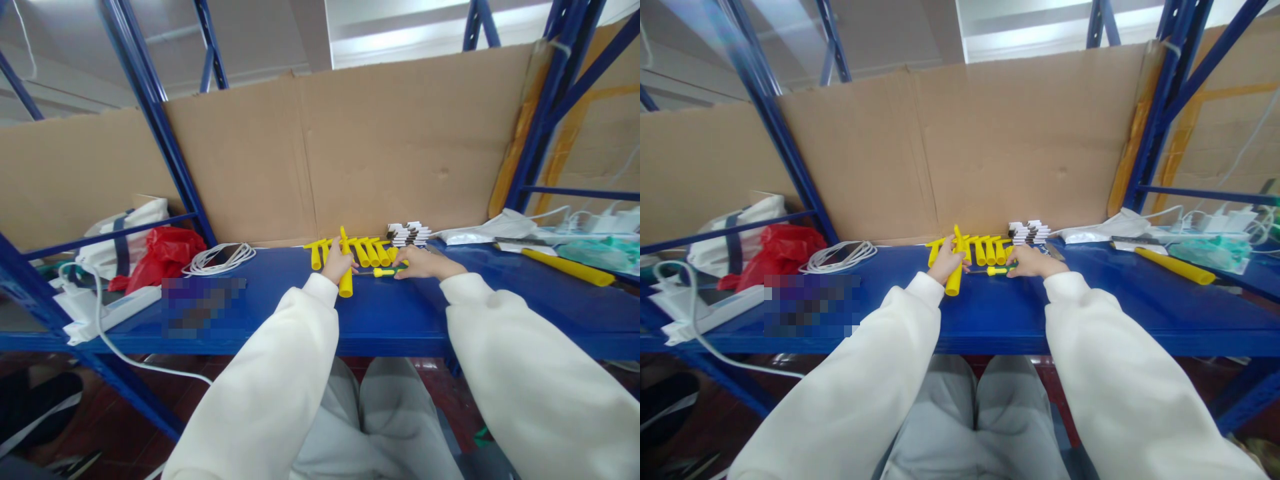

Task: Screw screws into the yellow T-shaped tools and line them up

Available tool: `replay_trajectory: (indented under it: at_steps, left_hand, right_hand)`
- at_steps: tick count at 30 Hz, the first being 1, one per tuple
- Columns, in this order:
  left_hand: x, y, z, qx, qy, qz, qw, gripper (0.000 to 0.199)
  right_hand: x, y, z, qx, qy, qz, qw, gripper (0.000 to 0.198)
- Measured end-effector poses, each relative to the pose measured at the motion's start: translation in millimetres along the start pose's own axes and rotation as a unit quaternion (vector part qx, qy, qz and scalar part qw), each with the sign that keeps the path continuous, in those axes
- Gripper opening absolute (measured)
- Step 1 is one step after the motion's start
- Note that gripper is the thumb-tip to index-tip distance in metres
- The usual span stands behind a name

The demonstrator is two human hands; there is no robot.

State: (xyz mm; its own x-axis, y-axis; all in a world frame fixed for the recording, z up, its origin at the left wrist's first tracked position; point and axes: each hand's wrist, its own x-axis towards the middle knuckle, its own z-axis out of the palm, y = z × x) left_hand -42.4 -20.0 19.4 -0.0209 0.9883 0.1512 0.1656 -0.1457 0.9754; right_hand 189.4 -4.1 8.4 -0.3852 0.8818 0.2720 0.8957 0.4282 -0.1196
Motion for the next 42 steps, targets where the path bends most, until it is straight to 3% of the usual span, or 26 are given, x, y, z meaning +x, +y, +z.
replay_trajectory:
  at_steps: [8, 14, 35, 42]
  left_hand:
    - [0, 2, 0, -0.016, -0.01, -0.008, 1.0, 0.076]
    - [-2, 4, 0, -0.031, -0.02, -0.018, 0.999, 0.075]
    - [-8, -10, 11, 0.036, -0.083, -0.044, 0.995, 0.081]
    - [-8, -10, 11, 0.031, -0.084, -0.053, 0.995, 0.085]
  right_hand:
    - [-2, -4, -13, -0.055, 0.118, 0.015, 0.991, 0.032]
    - [-4, 1, -14, -0.094, 0.163, 0.045, 0.981, 0.033]
    - [-1, 4, -7, -0.085, 0.143, 0.085, 0.982, 0.034]
    - [0, 4, -2, -0.076, 0.159, 0.067, 0.982, 0.033]
